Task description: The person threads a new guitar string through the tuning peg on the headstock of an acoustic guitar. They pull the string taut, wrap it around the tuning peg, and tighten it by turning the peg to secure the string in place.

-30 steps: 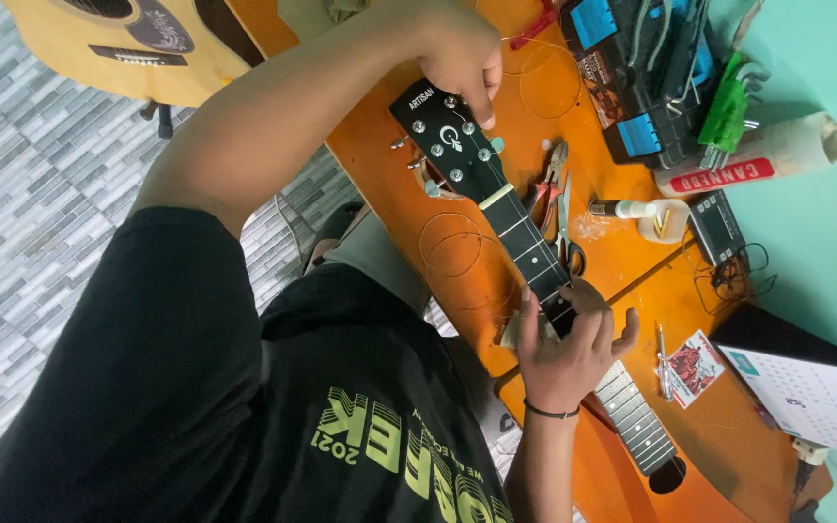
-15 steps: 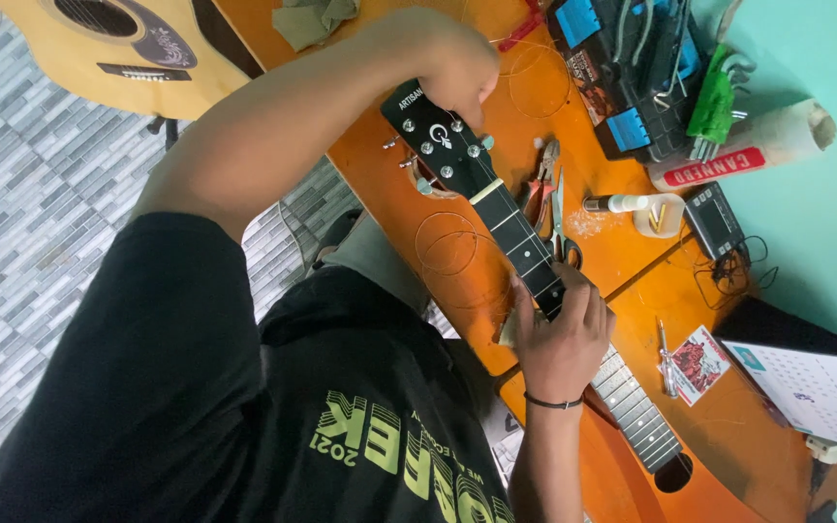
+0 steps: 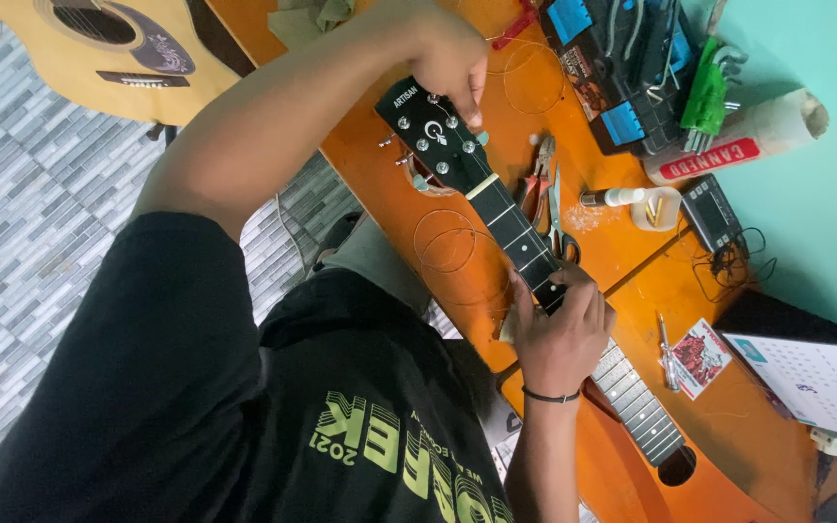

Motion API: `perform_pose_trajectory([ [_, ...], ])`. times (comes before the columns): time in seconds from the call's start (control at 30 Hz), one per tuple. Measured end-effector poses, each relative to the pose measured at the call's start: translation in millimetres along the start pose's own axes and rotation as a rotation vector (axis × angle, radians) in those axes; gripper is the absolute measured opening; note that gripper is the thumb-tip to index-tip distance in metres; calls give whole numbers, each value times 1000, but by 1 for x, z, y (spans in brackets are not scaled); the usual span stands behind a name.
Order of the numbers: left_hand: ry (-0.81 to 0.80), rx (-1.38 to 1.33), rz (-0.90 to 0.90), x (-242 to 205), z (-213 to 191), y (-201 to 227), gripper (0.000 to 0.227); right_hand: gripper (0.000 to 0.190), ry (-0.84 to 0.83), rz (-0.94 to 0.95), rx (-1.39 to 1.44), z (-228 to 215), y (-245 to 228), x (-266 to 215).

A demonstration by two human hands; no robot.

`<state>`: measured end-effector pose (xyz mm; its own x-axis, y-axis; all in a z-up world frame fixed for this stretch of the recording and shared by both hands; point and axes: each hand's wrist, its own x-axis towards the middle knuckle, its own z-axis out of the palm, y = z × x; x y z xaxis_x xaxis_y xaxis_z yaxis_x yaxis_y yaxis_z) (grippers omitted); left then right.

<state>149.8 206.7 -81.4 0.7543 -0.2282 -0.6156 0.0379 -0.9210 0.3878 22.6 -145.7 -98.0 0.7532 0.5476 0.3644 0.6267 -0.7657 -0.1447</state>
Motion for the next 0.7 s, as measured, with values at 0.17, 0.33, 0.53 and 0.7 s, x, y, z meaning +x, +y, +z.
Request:
perform_pose_trajectory([
  [0.17,-79,-175,95,7,1,-13,30,54,33,-2,-25,0,0,0],
  [0.33,-188,-583,34,6,10,-16,40,56,55,-10,-63,2,1,-1],
  [0.53,-159,-457,-23,-19,0,5,44,55,60,-18,-91,3,-1,1],
  [0.7,-112,-533,203,-7,7,-14,23,53,55,0,-89,4,2,-2],
])
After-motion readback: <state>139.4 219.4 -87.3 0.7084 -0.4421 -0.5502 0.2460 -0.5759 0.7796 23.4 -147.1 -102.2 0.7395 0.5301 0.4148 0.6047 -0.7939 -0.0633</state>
